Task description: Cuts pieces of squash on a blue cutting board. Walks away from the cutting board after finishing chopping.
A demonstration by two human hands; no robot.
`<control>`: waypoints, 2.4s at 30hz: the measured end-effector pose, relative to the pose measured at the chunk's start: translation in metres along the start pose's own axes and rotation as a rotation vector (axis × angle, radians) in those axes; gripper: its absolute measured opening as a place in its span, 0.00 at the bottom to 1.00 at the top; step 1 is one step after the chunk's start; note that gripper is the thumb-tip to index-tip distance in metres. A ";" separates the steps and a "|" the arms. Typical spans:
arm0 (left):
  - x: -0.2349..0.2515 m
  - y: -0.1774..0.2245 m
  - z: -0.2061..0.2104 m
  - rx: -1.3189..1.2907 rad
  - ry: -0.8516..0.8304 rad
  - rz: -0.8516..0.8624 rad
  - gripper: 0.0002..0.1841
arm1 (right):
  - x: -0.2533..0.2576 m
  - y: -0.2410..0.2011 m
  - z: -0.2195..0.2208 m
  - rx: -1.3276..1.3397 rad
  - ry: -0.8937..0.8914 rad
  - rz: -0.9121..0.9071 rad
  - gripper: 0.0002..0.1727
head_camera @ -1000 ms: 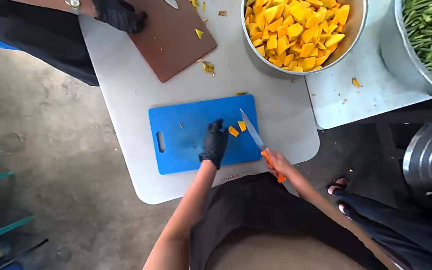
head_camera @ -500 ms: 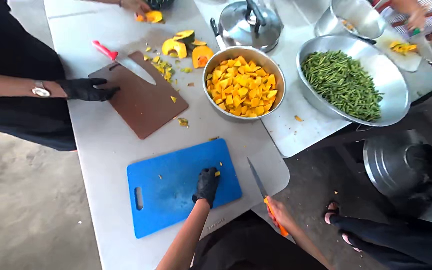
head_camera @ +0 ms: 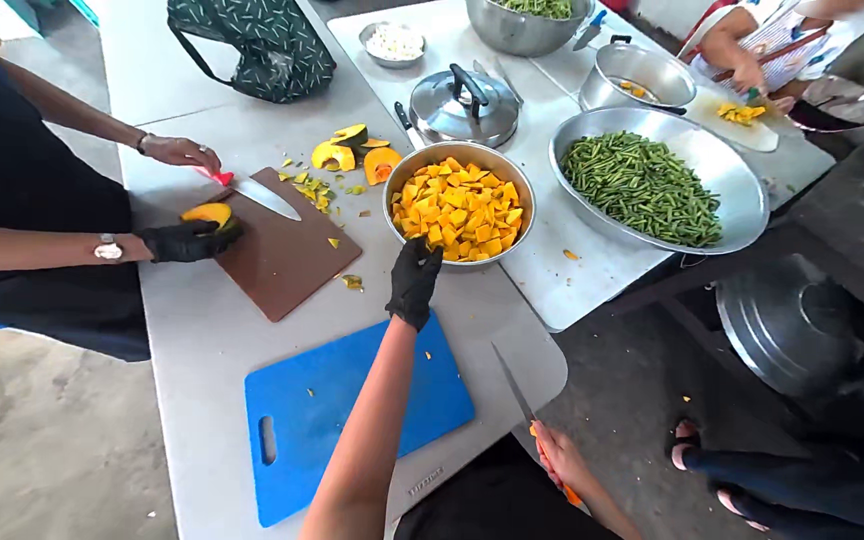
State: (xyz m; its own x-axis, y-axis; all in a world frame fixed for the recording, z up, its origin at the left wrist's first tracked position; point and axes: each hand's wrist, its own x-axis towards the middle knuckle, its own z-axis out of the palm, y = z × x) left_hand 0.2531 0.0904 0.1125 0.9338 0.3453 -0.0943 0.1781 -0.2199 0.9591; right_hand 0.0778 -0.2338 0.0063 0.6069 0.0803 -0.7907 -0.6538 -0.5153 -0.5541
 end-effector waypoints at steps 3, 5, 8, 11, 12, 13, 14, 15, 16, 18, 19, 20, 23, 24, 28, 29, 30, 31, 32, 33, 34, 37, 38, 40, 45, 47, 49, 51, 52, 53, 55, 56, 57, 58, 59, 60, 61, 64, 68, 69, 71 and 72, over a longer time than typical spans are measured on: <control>-0.003 -0.018 0.013 0.127 -0.050 -0.043 0.18 | 0.008 0.007 -0.009 -0.001 -0.027 0.015 0.28; 0.007 -0.023 0.026 0.239 -0.090 -0.015 0.16 | 0.015 0.004 -0.020 -0.013 -0.055 0.016 0.28; 0.042 -0.017 0.052 0.412 -0.132 0.003 0.16 | 0.028 -0.006 -0.041 -0.030 -0.102 0.014 0.27; 0.093 -0.011 0.081 0.614 -0.134 -0.041 0.19 | 0.040 -0.012 -0.073 -0.048 -0.131 0.002 0.27; 0.109 -0.011 0.091 0.662 -0.106 -0.060 0.20 | 0.044 -0.012 -0.085 -0.058 -0.137 -0.002 0.26; 0.123 -0.011 0.099 0.696 -0.076 -0.089 0.22 | 0.048 -0.012 -0.098 -0.067 -0.140 -0.007 0.26; 0.137 -0.012 0.105 0.731 -0.052 -0.119 0.24 | 0.052 -0.012 -0.110 -0.074 -0.136 -0.014 0.26; 0.150 -0.015 0.110 0.769 -0.042 -0.146 0.26 | 0.055 -0.012 -0.122 -0.079 -0.129 -0.014 0.26; 0.160 -0.019 0.114 0.807 -0.040 -0.168 0.29 | 0.058 -0.012 -0.135 -0.081 -0.120 -0.007 0.26; 0.175 -0.027 0.119 0.864 -0.040 -0.218 0.30 | 0.065 -0.014 -0.157 -0.070 -0.098 0.012 0.26; 0.179 -0.030 0.120 0.872 -0.036 -0.229 0.29 | 0.069 -0.015 -0.166 -0.062 -0.091 0.024 0.26; 0.181 -0.032 0.120 0.875 -0.035 -0.235 0.28 | 0.072 -0.016 -0.175 -0.055 -0.084 0.029 0.27; 0.173 -0.027 0.114 0.836 -0.036 -0.219 0.29 | 0.081 -0.025 -0.189 -0.049 -0.077 0.035 0.27; 0.167 -0.026 0.109 0.796 -0.016 -0.207 0.30 | 0.084 -0.029 -0.190 -0.057 -0.083 0.022 0.27; 0.104 -0.017 0.085 0.546 0.158 -0.133 0.30 | 0.098 -0.052 -0.179 -0.174 -0.141 -0.093 0.27; 0.076 -0.015 0.076 0.522 0.191 -0.138 0.30 | 0.099 -0.060 -0.172 -0.205 -0.158 -0.127 0.27; 0.043 -0.018 0.067 0.524 0.211 -0.161 0.30 | 0.097 -0.069 -0.163 -0.234 -0.182 -0.157 0.27; 0.007 -0.027 0.057 0.530 0.223 -0.207 0.29 | 0.094 -0.077 -0.152 -0.269 -0.208 -0.184 0.28; -0.026 -0.040 0.048 0.530 0.233 -0.270 0.28 | 0.090 -0.086 -0.141 -0.316 -0.237 -0.212 0.28; -0.058 -0.055 0.040 0.527 0.243 -0.345 0.28 | 0.087 -0.094 -0.128 -0.368 -0.264 -0.239 0.28; -0.088 -0.071 0.033 0.524 0.251 -0.422 0.28 | 0.083 -0.100 -0.113 -0.420 -0.292 -0.273 0.28; -0.158 -0.125 0.018 0.560 0.239 -0.598 0.27 | 0.068 -0.111 -0.061 -0.565 -0.391 -0.365 0.28; -0.172 -0.140 0.015 0.593 0.227 -0.633 0.28 | 0.063 -0.112 -0.041 -0.607 -0.418 -0.402 0.29; -0.187 -0.159 0.012 0.615 0.223 -0.643 0.30 | 0.054 -0.108 -0.004 -0.680 -0.445 -0.494 0.28; -0.204 -0.154 -0.030 0.335 0.298 -0.438 0.38 | 0.027 -0.106 0.062 -0.898 -0.404 -0.600 0.28; -0.202 -0.154 -0.056 0.322 0.414 -0.356 0.32 | 0.025 -0.105 0.075 -0.952 -0.361 -0.635 0.27; -0.190 -0.155 -0.078 0.387 0.487 -0.281 0.28 | 0.027 -0.107 0.083 -0.996 -0.328 -0.622 0.27; -0.171 -0.152 -0.092 0.454 0.469 -0.239 0.27 | 0.028 -0.111 0.089 -1.030 -0.318 -0.571 0.28; -0.161 -0.151 -0.095 0.484 0.441 -0.202 0.27 | 0.029 -0.111 0.092 -1.041 -0.316 -0.557 0.28; -0.149 -0.153 -0.094 0.522 0.401 -0.156 0.28 | 0.029 -0.111 0.095 -1.052 -0.311 -0.546 0.28; -0.126 -0.165 -0.084 0.621 0.305 -0.061 0.31 | 0.027 -0.112 0.101 -1.109 -0.286 -0.500 0.28; -0.117 -0.172 -0.078 0.672 0.248 -0.012 0.32 | 0.024 -0.114 0.104 -1.153 -0.271 -0.458 0.29; -0.110 -0.177 -0.072 0.727 0.180 0.018 0.33 | 0.021 -0.114 0.108 -1.185 -0.257 -0.423 0.29; -0.105 -0.182 -0.066 0.777 0.123 0.041 0.33 | 0.018 -0.114 0.111 -1.209 -0.244 -0.392 0.28; -0.103 -0.187 -0.062 0.811 0.087 0.070 0.33 | 0.017 -0.113 0.114 -1.222 -0.225 -0.380 0.28; -0.101 -0.192 -0.059 0.831 0.070 0.099 0.32 | 0.016 -0.111 0.116 -1.227 -0.206 -0.383 0.28; -0.101 -0.198 -0.057 0.837 0.060 0.111 0.31 | 0.016 -0.110 0.118 -1.226 -0.192 -0.381 0.28; -0.103 -0.206 -0.057 0.835 0.059 0.081 0.30 | 0.020 -0.109 0.123 -1.220 -0.162 -0.351 0.29; -0.094 -0.204 -0.055 0.862 0.029 0.026 0.30 | 0.039 -0.102 0.124 -1.134 -0.160 -0.370 0.30; -0.088 -0.199 -0.055 0.862 0.029 0.015 0.31 | 0.045 -0.104 0.121 -1.082 -0.202 -0.352 0.30; -0.088 -0.186 -0.056 0.813 0.084 -0.019 0.32 | 0.054 -0.107 0.116 -0.962 -0.294 -0.269 0.31; -0.092 -0.178 -0.058 0.745 0.161 -0.045 0.32 | 0.057 -0.108 0.114 -0.885 -0.335 -0.210 0.30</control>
State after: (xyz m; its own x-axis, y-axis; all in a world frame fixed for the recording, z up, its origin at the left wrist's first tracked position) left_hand 0.1173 0.1506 -0.0339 0.8740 0.4847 -0.0344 0.4309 -0.7404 0.5159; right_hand 0.1319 -0.0762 -0.0085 0.4228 0.4120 -0.8072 0.1128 -0.9077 -0.4042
